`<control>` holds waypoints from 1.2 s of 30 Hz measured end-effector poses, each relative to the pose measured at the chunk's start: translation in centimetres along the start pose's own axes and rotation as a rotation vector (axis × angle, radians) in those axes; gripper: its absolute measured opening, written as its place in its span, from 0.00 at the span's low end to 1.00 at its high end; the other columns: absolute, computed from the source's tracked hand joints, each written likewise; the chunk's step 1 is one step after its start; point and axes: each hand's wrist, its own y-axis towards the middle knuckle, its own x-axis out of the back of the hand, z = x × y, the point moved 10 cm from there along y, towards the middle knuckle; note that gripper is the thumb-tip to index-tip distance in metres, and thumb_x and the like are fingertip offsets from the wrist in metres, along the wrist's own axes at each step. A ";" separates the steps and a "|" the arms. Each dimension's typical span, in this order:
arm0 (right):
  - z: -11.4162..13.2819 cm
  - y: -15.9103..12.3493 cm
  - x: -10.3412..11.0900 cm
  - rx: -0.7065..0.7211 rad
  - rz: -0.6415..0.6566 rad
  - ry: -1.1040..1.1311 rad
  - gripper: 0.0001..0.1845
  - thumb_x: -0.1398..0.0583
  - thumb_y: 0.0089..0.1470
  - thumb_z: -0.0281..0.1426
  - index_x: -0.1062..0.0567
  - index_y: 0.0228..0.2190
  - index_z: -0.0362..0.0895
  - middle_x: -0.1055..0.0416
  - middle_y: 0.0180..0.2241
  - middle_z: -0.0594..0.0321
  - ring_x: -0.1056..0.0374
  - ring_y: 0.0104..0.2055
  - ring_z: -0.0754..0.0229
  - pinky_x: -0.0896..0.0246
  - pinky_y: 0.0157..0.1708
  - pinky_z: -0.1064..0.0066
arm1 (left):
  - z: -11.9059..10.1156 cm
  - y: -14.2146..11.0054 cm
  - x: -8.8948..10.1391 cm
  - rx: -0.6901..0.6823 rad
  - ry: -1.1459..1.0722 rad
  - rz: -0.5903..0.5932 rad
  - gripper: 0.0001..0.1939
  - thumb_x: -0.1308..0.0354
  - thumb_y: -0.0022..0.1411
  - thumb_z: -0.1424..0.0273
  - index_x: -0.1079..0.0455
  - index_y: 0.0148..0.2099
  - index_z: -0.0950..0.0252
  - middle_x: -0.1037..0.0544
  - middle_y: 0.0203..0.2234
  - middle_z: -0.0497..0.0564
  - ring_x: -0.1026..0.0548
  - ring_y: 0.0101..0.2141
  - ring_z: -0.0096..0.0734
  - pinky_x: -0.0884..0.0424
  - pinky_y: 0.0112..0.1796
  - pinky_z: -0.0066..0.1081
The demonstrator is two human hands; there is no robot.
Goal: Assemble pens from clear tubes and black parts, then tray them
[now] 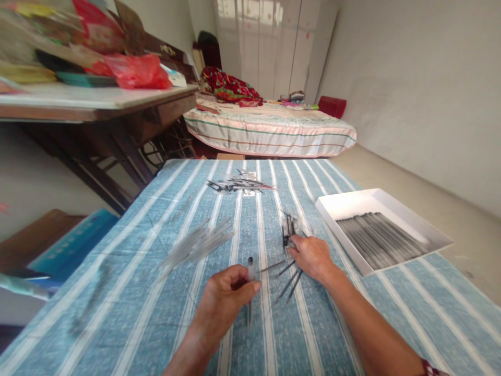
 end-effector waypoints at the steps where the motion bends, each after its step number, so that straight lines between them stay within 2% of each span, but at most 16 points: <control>1: 0.0 0.0 0.0 0.000 0.004 0.002 0.12 0.49 0.53 0.34 0.29 0.35 0.44 0.25 0.29 0.54 0.29 0.32 0.52 0.47 0.26 0.70 | 0.0 0.0 0.1 0.009 -0.028 -0.009 0.09 0.40 0.46 0.69 0.34 0.20 0.66 0.35 0.12 0.42 0.40 0.17 0.20 0.46 0.20 0.21; 3: -0.1 0.1 0.1 0.000 -0.011 0.041 0.11 0.49 0.52 0.31 0.30 0.35 0.43 0.26 0.27 0.55 0.30 0.30 0.52 0.48 0.25 0.70 | 0.0 -0.1 0.4 0.024 -0.089 -0.011 0.08 0.39 0.47 0.69 0.33 0.21 0.66 0.35 0.12 0.42 0.40 0.17 0.19 0.45 0.19 0.21; 5: -0.5 0.0 0.5 -0.001 -0.064 0.171 0.10 0.48 0.49 0.28 0.31 0.34 0.43 0.28 0.23 0.59 0.31 0.27 0.56 0.49 0.24 0.71 | 0.1 0.0 0.6 0.030 -0.186 -0.013 0.08 0.38 0.47 0.69 0.33 0.23 0.67 0.33 0.13 0.43 0.38 0.17 0.20 0.43 0.19 0.21; 8: -1.2 -0.3 0.9 0.011 -0.139 0.593 0.07 0.48 0.47 0.26 0.34 0.32 0.44 0.35 0.16 0.69 0.36 0.20 0.63 0.50 0.21 0.75 | 0.6 0.3 1.3 0.052 -0.390 -0.047 0.08 0.37 0.46 0.69 0.31 0.25 0.67 0.28 0.17 0.46 0.34 0.19 0.20 0.40 0.20 0.20; 10: -1.1 -0.5 0.4 0.016 -0.104 0.975 0.07 0.48 0.48 0.27 0.35 0.33 0.44 0.37 0.15 0.72 0.38 0.16 0.65 0.49 0.18 0.76 | 1.0 0.4 1.8 0.075 -0.535 -0.097 0.08 0.35 0.44 0.70 0.31 0.27 0.67 0.25 0.21 0.48 0.31 0.20 0.21 0.38 0.20 0.20; 13: 0.6 -0.9 -0.4 0.040 0.025 1.455 0.09 0.46 0.50 0.31 0.34 0.35 0.43 0.29 0.20 0.67 0.35 0.16 0.65 0.45 0.16 0.76 | 1.2 0.4 2.3 0.090 -0.697 -0.154 0.09 0.34 0.42 0.73 0.30 0.28 0.68 0.23 0.23 0.50 0.29 0.21 0.23 0.35 0.21 0.21; 15: 2.0 -1.4 -0.2 0.088 0.082 1.646 0.09 0.43 0.50 0.33 0.32 0.33 0.42 0.27 0.23 0.63 0.34 0.16 0.65 0.43 0.16 0.75 | 1.1 0.4 2.4 0.090 -0.759 -0.159 0.09 0.34 0.41 0.75 0.30 0.28 0.68 0.22 0.24 0.51 0.28 0.22 0.23 0.34 0.21 0.21; 17: 3.0 -1.8 0.1 0.124 0.095 1.773 0.08 0.40 0.48 0.32 0.30 0.32 0.41 0.26 0.21 0.63 0.36 0.15 0.66 0.44 0.15 0.76 | 1.0 0.4 2.3 0.088 -0.800 -0.152 0.09 0.34 0.41 0.76 0.31 0.28 0.68 0.22 0.25 0.51 0.27 0.22 0.23 0.33 0.22 0.21; 20: 3.6 -2.2 0.3 0.120 0.077 1.920 0.07 0.38 0.45 0.29 0.28 0.29 0.41 0.27 0.19 0.65 0.39 0.13 0.69 0.45 0.14 0.78 | 1.0 0.3 2.3 0.078 -0.844 -0.147 0.09 0.34 0.42 0.77 0.31 0.28 0.68 0.22 0.24 0.52 0.27 0.22 0.24 0.33 0.22 0.21; 23: 4.1 -2.4 0.3 0.104 0.078 2.007 0.06 0.37 0.43 0.27 0.28 0.28 0.41 0.26 0.21 0.64 0.38 0.14 0.68 0.44 0.14 0.78 | 1.1 0.3 2.3 0.073 -0.863 -0.156 0.08 0.35 0.42 0.78 0.31 0.27 0.68 0.21 0.24 0.52 0.27 0.22 0.24 0.32 0.22 0.21; 36: 4.4 -2.6 0.1 0.083 0.097 2.001 0.08 0.36 0.40 0.28 0.29 0.27 0.42 0.25 0.22 0.63 0.36 0.15 0.66 0.42 0.14 0.75 | 1.4 0.4 2.9 0.075 -0.875 -0.209 0.08 0.35 0.42 0.78 0.31 0.27 0.68 0.22 0.24 0.50 0.26 0.22 0.23 0.30 0.22 0.21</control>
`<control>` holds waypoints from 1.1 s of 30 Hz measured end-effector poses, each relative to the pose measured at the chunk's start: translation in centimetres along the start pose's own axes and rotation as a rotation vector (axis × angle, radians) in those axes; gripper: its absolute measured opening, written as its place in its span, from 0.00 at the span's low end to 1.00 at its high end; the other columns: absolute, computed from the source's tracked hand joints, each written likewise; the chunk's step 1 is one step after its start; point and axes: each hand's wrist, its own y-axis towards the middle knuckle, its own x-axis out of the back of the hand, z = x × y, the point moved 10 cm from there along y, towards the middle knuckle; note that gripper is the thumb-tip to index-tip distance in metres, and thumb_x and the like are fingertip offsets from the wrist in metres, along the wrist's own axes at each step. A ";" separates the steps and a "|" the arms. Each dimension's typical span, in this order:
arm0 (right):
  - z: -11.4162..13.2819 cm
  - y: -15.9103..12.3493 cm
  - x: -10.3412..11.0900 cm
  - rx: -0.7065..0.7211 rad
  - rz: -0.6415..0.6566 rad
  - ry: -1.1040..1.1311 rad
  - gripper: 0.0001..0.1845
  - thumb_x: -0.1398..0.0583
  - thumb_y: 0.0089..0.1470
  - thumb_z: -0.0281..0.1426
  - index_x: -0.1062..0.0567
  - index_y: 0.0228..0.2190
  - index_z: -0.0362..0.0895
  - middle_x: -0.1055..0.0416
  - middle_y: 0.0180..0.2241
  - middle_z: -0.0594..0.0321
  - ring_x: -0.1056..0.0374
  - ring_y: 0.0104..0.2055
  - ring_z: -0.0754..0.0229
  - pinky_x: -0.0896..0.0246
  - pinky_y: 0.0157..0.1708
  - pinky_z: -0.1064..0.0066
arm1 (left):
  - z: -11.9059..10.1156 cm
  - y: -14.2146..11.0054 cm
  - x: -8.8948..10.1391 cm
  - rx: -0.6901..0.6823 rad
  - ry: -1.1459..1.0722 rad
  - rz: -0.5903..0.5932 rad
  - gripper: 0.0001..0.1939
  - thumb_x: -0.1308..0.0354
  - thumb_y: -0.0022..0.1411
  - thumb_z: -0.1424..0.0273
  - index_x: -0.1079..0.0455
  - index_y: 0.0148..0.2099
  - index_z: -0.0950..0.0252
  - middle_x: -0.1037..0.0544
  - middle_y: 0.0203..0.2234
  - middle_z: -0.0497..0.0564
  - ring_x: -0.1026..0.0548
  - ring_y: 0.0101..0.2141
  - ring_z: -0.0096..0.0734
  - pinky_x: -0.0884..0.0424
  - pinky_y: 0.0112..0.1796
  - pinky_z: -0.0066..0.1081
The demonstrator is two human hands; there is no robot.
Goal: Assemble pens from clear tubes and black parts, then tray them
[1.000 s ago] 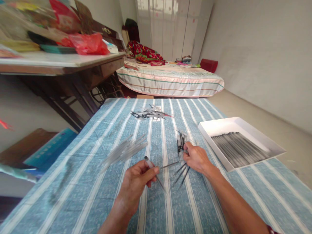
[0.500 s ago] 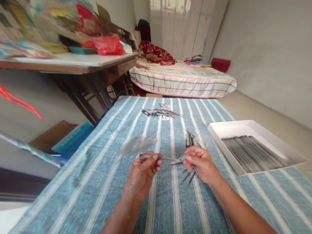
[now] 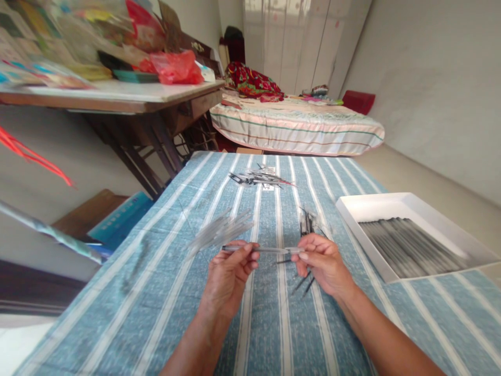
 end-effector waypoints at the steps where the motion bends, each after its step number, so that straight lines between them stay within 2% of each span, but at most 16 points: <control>1: -0.1 0.0 -0.1 -0.003 0.006 -0.003 0.08 0.36 0.40 0.28 0.29 0.26 0.42 0.25 0.22 0.63 0.36 0.15 0.66 0.42 0.14 0.76 | 0.0 0.0 0.0 -0.002 -0.002 0.000 0.08 0.35 0.42 0.78 0.31 0.27 0.68 0.22 0.25 0.50 0.26 0.22 0.23 0.30 0.22 0.20; 7: -0.5 -0.2 -0.8 0.005 0.030 -0.038 0.08 0.36 0.41 0.27 0.29 0.27 0.42 0.25 0.23 0.63 0.34 0.16 0.66 0.41 0.15 0.76 | 0.6 -0.1 -0.3 0.002 -0.008 0.031 0.08 0.35 0.44 0.78 0.31 0.29 0.68 0.21 0.25 0.50 0.26 0.23 0.23 0.30 0.23 0.20; 25: -1.0 -0.8 -0.3 0.057 -0.080 -0.208 0.09 0.35 0.43 0.32 0.28 0.26 0.42 0.24 0.22 0.63 0.28 0.21 0.60 0.31 0.20 0.71 | 0.8 0.1 0.3 -0.037 0.054 -0.020 0.08 0.35 0.41 0.77 0.32 0.25 0.68 0.21 0.23 0.49 0.24 0.21 0.28 0.27 0.23 0.25; 33: -1.2 -0.6 -0.9 0.060 -0.063 -0.267 0.09 0.36 0.44 0.35 0.30 0.26 0.42 0.25 0.21 0.65 0.28 0.21 0.61 0.32 0.20 0.72 | 1.1 0.2 0.4 -0.023 0.048 -0.041 0.08 0.35 0.41 0.76 0.32 0.25 0.67 0.21 0.23 0.50 0.24 0.21 0.29 0.27 0.23 0.25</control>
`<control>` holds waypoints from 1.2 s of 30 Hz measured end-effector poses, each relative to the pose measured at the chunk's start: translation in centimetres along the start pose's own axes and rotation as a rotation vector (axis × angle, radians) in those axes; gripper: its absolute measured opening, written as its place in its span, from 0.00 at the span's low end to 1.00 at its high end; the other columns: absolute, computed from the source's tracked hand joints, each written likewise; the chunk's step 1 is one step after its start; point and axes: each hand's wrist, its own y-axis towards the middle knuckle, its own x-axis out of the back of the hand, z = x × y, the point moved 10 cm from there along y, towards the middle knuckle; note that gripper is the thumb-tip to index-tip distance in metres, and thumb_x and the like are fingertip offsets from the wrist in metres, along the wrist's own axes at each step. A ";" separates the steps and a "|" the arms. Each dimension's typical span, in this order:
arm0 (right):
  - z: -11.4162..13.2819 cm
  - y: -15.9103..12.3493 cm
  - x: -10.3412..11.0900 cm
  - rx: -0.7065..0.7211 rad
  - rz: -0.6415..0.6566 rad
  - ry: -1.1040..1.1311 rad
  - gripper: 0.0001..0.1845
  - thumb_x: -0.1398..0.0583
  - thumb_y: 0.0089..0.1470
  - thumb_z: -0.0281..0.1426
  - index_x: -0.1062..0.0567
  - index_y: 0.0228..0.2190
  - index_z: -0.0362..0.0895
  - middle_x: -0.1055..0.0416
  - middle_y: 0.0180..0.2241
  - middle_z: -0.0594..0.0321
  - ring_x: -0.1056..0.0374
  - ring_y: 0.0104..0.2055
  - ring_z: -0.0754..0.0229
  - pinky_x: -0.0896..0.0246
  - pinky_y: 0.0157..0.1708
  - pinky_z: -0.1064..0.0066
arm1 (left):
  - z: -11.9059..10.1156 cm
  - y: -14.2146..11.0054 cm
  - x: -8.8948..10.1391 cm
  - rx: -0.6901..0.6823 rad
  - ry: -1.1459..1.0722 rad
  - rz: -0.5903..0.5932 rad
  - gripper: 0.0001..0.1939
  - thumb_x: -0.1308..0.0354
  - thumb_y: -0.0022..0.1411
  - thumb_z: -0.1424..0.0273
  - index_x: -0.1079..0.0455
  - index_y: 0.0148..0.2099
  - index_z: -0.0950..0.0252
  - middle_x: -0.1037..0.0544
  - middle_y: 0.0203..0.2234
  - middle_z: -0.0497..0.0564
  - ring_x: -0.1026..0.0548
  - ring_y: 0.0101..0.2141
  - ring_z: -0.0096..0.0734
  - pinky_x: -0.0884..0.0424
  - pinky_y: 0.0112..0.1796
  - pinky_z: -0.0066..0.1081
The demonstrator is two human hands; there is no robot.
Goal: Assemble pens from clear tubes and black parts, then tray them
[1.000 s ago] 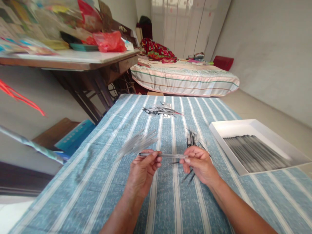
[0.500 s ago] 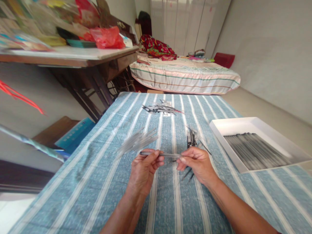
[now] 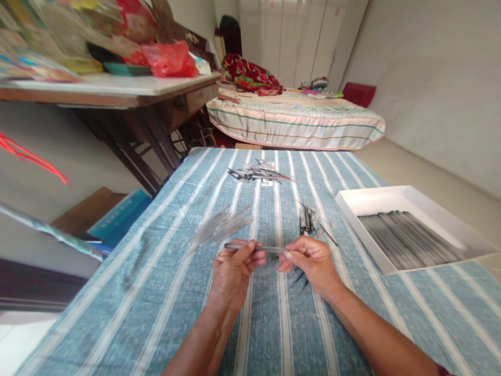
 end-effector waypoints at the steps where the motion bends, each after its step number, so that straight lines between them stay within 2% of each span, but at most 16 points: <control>1: -0.1 0.2 -0.1 -0.009 0.010 -0.019 0.10 0.37 0.44 0.36 0.30 0.25 0.43 0.26 0.20 0.66 0.28 0.20 0.62 0.33 0.19 0.73 | -0.1 0.1 0.0 0.004 0.007 0.000 0.08 0.35 0.41 0.76 0.31 0.25 0.67 0.21 0.22 0.50 0.24 0.21 0.28 0.27 0.24 0.24; 3: -0.2 0.6 -0.3 -0.018 0.045 -0.100 0.11 0.38 0.45 0.37 0.31 0.25 0.43 0.28 0.18 0.68 0.30 0.18 0.64 0.36 0.17 0.75 | -0.3 0.2 0.0 0.003 0.041 -0.003 0.07 0.34 0.41 0.76 0.30 0.24 0.68 0.21 0.21 0.50 0.24 0.21 0.28 0.27 0.24 0.23; 5: 0.7 0.9 -0.3 0.038 0.072 -0.284 0.10 0.40 0.47 0.37 0.30 0.26 0.43 0.32 0.16 0.70 0.33 0.17 0.66 0.40 0.17 0.77 | -0.7 0.4 0.1 -0.013 0.081 -0.022 0.07 0.33 0.39 0.76 0.29 0.23 0.68 0.22 0.20 0.49 0.24 0.20 0.28 0.26 0.24 0.23; 8: 3.5 0.8 -0.9 0.267 0.104 -0.764 0.08 0.43 0.51 0.35 0.27 0.27 0.44 0.32 0.20 0.68 0.34 0.23 0.66 0.41 0.23 0.77 | -0.8 0.6 -0.2 -0.014 0.118 -0.005 0.09 0.32 0.37 0.74 0.28 0.23 0.67 0.21 0.21 0.50 0.24 0.22 0.30 0.25 0.25 0.25; 11: 5.0 -0.2 -2.7 0.455 0.165 -1.186 0.10 0.46 0.55 0.35 0.27 0.29 0.44 0.31 0.26 0.64 0.34 0.30 0.64 0.42 0.31 0.73 | -0.3 0.6 -0.4 -0.007 0.147 0.015 0.09 0.31 0.37 0.73 0.28 0.24 0.67 0.22 0.21 0.48 0.24 0.23 0.31 0.25 0.25 0.25; 14: 5.1 -1.1 -4.0 0.513 0.208 -1.363 0.12 0.48 0.56 0.35 0.28 0.28 0.44 0.31 0.26 0.63 0.35 0.29 0.62 0.42 0.31 0.71 | 0.5 0.2 -1.0 0.028 0.200 0.063 0.09 0.31 0.38 0.72 0.27 0.25 0.67 0.21 0.22 0.48 0.24 0.24 0.30 0.25 0.28 0.25; 16: 5.4 -1.4 -3.8 0.511 0.197 -1.392 0.13 0.48 0.56 0.34 0.29 0.26 0.43 0.31 0.27 0.62 0.35 0.30 0.61 0.41 0.33 0.69 | 0.8 0.0 -1.5 0.046 0.238 0.093 0.11 0.31 0.38 0.70 0.27 0.27 0.67 0.21 0.24 0.50 0.24 0.26 0.33 0.25 0.29 0.27; 18: 6.3 -1.3 -1.7 0.466 0.116 -1.413 0.13 0.49 0.56 0.32 0.28 0.26 0.43 0.30 0.29 0.60 0.35 0.32 0.60 0.40 0.35 0.68 | 0.5 -0.2 -1.7 0.029 0.291 0.102 0.15 0.31 0.39 0.67 0.27 0.31 0.66 0.20 0.28 0.52 0.23 0.28 0.36 0.25 0.29 0.29; 19: 6.9 -1.3 0.1 0.427 0.044 -1.441 0.14 0.50 0.57 0.31 0.27 0.27 0.43 0.29 0.31 0.58 0.34 0.33 0.59 0.40 0.36 0.68 | 0.1 -0.2 -1.7 0.007 0.330 0.096 0.16 0.32 0.39 0.66 0.27 0.32 0.66 0.20 0.29 0.53 0.23 0.29 0.37 0.25 0.28 0.29; 21: 8.2 -1.4 4.9 0.315 -0.130 -1.568 0.16 0.52 0.58 0.33 0.26 0.29 0.45 0.29 0.35 0.56 0.34 0.36 0.57 0.41 0.38 0.67 | -0.9 -0.1 -1.5 -0.054 0.410 0.073 0.16 0.33 0.41 0.64 0.27 0.33 0.66 0.20 0.28 0.52 0.23 0.29 0.37 0.25 0.27 0.28; 24: 10.5 -2.6 13.3 0.076 -0.456 -1.861 0.18 0.52 0.58 0.37 0.25 0.27 0.46 0.29 0.36 0.55 0.34 0.35 0.55 0.43 0.36 0.66 | -2.0 0.1 -1.2 -0.122 0.483 0.052 0.14 0.33 0.41 0.64 0.27 0.31 0.65 0.21 0.25 0.51 0.24 0.27 0.35 0.26 0.26 0.26; 27: 11.8 -4.4 18.8 -0.026 -0.595 -1.932 0.18 0.51 0.57 0.34 0.25 0.25 0.41 0.29 0.32 0.50 0.34 0.34 0.52 0.45 0.34 0.63 | -2.2 0.1 -1.0 -0.144 0.513 0.042 0.13 0.34 0.40 0.65 0.27 0.30 0.65 0.21 0.24 0.50 0.24 0.26 0.34 0.27 0.26 0.27; 29: 11.7 -5.3 21.0 -0.079 -0.619 -2.002 0.17 0.50 0.57 0.33 0.25 0.25 0.41 0.28 0.32 0.52 0.33 0.34 0.53 0.46 0.33 0.65 | -2.2 0.0 -1.2 -0.148 0.529 0.038 0.12 0.34 0.40 0.66 0.27 0.29 0.66 0.21 0.23 0.50 0.24 0.25 0.34 0.27 0.25 0.27; 31: 11.1 -5.8 22.2 -0.105 -0.603 -2.054 0.17 0.49 0.57 0.34 0.25 0.25 0.42 0.28 0.32 0.54 0.33 0.34 0.54 0.46 0.33 0.66 | -2.1 -0.1 -1.4 -0.149 0.545 0.041 0.12 0.35 0.40 0.66 0.27 0.29 0.66 0.21 0.22 0.50 0.24 0.25 0.34 0.27 0.25 0.27; 36: 10.0 -6.2 23.1 -0.061 -0.589 -2.064 0.17 0.48 0.56 0.37 0.24 0.25 0.43 0.28 0.30 0.55 0.33 0.33 0.55 0.46 0.32 0.67 | -2.0 0.2 -1.2 -0.156 0.596 0.030 0.12 0.37 0.41 0.65 0.28 0.28 0.67 0.22 0.21 0.50 0.25 0.24 0.34 0.28 0.24 0.28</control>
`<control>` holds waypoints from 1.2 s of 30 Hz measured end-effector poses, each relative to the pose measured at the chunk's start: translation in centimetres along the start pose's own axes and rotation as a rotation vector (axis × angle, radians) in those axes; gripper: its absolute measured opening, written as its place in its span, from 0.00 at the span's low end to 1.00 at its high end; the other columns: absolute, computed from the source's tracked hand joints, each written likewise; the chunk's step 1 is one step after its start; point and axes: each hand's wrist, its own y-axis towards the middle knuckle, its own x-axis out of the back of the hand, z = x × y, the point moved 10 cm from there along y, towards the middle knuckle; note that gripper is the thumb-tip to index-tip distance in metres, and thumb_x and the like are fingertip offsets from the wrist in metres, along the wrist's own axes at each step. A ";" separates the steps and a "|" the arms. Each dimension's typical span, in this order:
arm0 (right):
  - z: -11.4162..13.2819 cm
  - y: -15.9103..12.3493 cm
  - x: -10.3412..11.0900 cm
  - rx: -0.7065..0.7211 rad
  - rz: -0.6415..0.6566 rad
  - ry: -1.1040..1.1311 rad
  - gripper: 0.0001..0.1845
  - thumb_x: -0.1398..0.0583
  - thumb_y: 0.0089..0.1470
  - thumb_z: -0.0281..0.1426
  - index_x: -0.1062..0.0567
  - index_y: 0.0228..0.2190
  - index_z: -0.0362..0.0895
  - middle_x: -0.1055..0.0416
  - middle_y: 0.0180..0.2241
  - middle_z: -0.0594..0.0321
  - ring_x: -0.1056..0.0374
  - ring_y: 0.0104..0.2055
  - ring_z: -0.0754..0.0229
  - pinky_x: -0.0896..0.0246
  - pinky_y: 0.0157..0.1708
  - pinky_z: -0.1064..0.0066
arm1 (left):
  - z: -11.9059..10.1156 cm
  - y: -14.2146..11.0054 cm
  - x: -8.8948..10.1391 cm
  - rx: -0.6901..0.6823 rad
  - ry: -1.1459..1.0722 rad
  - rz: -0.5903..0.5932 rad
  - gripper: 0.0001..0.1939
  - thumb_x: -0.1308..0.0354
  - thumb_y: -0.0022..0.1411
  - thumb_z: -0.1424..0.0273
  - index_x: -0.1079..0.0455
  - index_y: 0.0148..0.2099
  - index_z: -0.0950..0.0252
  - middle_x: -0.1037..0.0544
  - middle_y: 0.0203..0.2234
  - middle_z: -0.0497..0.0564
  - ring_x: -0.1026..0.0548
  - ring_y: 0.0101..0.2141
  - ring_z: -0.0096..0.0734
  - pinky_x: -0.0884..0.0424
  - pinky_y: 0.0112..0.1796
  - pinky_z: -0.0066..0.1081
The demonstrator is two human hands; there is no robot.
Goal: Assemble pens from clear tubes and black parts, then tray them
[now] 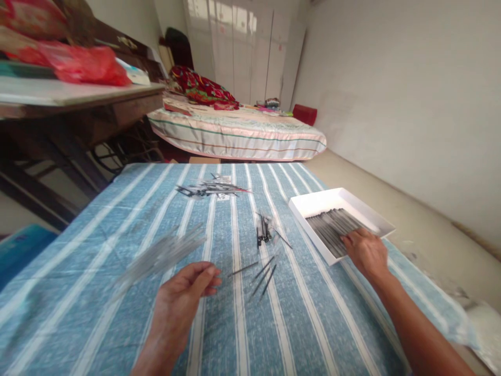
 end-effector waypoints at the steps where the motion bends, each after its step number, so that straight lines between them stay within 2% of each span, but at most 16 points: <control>1: 0.0 -0.1 0.0 0.002 -0.014 0.011 0.17 0.48 0.56 0.37 0.24 0.25 0.43 0.27 0.31 0.55 0.33 0.33 0.55 0.46 0.32 0.67 | 0.1 0.1 0.0 -0.003 0.004 0.003 0.12 0.37 0.41 0.65 0.28 0.28 0.67 0.22 0.21 0.50 0.25 0.24 0.34 0.28 0.24 0.28; 9: 0.1 -0.6 -0.3 0.009 -0.049 0.062 0.20 0.48 0.56 0.39 0.27 0.20 0.43 0.28 0.28 0.55 0.33 0.29 0.54 0.45 0.28 0.65 | -0.2 0.3 1.1 -0.054 0.006 -0.027 0.13 0.38 0.41 0.64 0.28 0.28 0.68 0.23 0.21 0.51 0.25 0.23 0.32 0.29 0.25 0.29; 13: -0.4 -0.7 -1.0 0.005 -0.056 0.092 0.17 0.47 0.54 0.39 0.25 0.23 0.45 0.27 0.29 0.56 0.33 0.28 0.53 0.44 0.26 0.65 | -0.4 1.1 2.8 -0.120 0.041 -0.101 0.13 0.39 0.43 0.63 0.30 0.29 0.68 0.24 0.21 0.50 0.25 0.24 0.34 0.29 0.25 0.30; 16: -0.9 -0.6 -1.6 -0.018 -0.044 0.153 0.15 0.47 0.53 0.40 0.25 0.26 0.46 0.27 0.30 0.56 0.33 0.27 0.54 0.44 0.25 0.65 | -0.9 1.9 5.0 -0.212 0.215 -0.209 0.12 0.42 0.46 0.63 0.30 0.30 0.67 0.25 0.20 0.49 0.25 0.25 0.35 0.29 0.27 0.32; 20: -1.1 -0.8 -1.4 -0.039 -0.068 0.212 0.16 0.46 0.51 0.42 0.25 0.23 0.47 0.28 0.29 0.55 0.34 0.25 0.54 0.43 0.24 0.64 | -2.3 2.1 6.9 -0.344 0.622 -0.353 0.12 0.47 0.51 0.64 0.29 0.32 0.66 0.24 0.24 0.52 0.25 0.29 0.36 0.30 0.34 0.34; 22: -0.8 -0.9 -1.0 -0.024 -0.093 0.216 0.16 0.47 0.52 0.41 0.26 0.22 0.46 0.28 0.29 0.54 0.34 0.25 0.53 0.43 0.24 0.63 | -2.8 1.9 6.9 -0.401 0.793 -0.387 0.12 0.50 0.53 0.65 0.28 0.33 0.67 0.24 0.27 0.53 0.25 0.29 0.36 0.30 0.35 0.34; 25: -0.5 -1.2 -0.8 0.000 -0.111 0.223 0.17 0.48 0.52 0.40 0.26 0.21 0.46 0.28 0.28 0.52 0.34 0.26 0.52 0.44 0.24 0.63 | -3.4 1.5 5.8 -0.503 0.995 -0.397 0.14 0.53 0.56 0.67 0.28 0.34 0.67 0.24 0.31 0.55 0.26 0.32 0.37 0.31 0.37 0.34; 28: -0.8 -1.3 -1.0 -0.020 -0.111 0.251 0.18 0.49 0.53 0.41 0.26 0.22 0.46 0.28 0.29 0.53 0.34 0.27 0.52 0.44 0.24 0.64 | -3.5 1.5 4.2 -0.559 1.199 -0.346 0.14 0.54 0.57 0.70 0.28 0.37 0.67 0.24 0.37 0.56 0.28 0.39 0.39 0.33 0.42 0.35; 33: -1.6 -1.0 -1.4 -0.119 -0.083 0.296 0.19 0.50 0.53 0.42 0.24 0.26 0.45 0.28 0.32 0.57 0.34 0.30 0.55 0.43 0.27 0.66 | -3.2 1.9 2.7 -0.520 1.362 -0.232 0.14 0.53 0.57 0.72 0.27 0.39 0.68 0.24 0.38 0.57 0.29 0.39 0.46 0.33 0.38 0.40; 36: -1.6 -0.4 -1.5 -0.136 -0.069 0.372 0.19 0.49 0.53 0.41 0.24 0.27 0.44 0.28 0.33 0.57 0.34 0.32 0.56 0.43 0.29 0.68 | -3.1 2.3 2.6 -0.476 1.469 -0.231 0.15 0.54 0.58 0.71 0.27 0.41 0.67 0.25 0.40 0.58 0.30 0.39 0.49 0.34 0.36 0.41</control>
